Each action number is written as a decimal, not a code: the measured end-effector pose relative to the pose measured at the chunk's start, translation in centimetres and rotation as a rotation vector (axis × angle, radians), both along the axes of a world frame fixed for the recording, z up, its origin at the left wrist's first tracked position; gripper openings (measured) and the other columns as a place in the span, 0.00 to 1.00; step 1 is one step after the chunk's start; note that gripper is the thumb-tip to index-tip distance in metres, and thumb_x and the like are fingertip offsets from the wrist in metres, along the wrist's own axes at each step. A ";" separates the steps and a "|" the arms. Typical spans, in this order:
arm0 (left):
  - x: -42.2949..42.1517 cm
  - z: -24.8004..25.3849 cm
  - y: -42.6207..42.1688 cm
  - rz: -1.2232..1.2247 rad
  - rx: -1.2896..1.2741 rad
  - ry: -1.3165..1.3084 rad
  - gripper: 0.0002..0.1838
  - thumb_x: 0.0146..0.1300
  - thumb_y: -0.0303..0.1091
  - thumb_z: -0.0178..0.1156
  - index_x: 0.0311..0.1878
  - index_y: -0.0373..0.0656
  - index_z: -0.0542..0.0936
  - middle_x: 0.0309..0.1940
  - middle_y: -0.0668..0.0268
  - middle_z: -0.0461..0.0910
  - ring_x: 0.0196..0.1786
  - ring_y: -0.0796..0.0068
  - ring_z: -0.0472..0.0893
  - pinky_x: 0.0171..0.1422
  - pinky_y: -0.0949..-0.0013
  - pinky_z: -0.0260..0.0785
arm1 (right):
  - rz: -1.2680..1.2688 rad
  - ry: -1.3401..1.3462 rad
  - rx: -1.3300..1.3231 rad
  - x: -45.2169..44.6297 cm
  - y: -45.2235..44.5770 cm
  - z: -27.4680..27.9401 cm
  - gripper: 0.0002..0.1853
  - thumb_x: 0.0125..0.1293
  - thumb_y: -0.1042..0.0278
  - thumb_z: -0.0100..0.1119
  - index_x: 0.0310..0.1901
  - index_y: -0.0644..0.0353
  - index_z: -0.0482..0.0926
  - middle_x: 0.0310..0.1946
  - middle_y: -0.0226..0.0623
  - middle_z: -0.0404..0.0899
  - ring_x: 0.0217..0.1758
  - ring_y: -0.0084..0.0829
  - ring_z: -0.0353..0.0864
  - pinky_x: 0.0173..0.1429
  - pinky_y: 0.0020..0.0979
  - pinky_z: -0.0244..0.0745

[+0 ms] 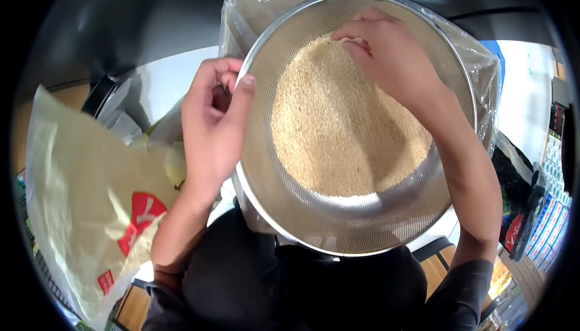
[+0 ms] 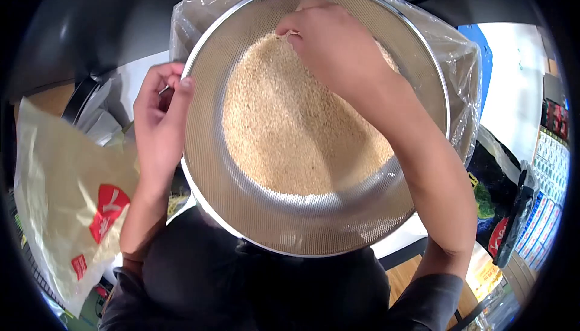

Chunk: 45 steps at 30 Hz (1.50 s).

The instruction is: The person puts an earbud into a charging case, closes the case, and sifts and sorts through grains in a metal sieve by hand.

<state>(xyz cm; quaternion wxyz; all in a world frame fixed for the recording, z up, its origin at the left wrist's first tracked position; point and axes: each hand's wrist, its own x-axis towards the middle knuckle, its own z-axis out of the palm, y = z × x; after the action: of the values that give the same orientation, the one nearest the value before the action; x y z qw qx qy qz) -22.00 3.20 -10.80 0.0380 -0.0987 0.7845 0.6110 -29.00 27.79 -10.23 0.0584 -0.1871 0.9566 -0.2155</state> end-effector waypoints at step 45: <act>0.4 -1.1 -0.7 -0.031 0.115 0.071 0.11 0.69 0.20 0.61 0.53 0.36 0.77 0.32 0.77 0.68 0.33 0.91 0.65 0.39 0.84 0.56 | 0.052 0.101 -0.109 -0.9 -1.0 -2.9 0.07 0.63 0.74 0.65 0.42 0.60 0.83 0.35 0.34 0.77 0.30 0.28 0.76 0.37 0.30 0.74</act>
<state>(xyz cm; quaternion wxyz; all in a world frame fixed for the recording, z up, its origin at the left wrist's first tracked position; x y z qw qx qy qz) -21.56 2.49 -11.92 0.0253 -0.0623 0.7503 0.6576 -29.93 26.83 -13.10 0.0053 -0.2252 0.9401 -0.2560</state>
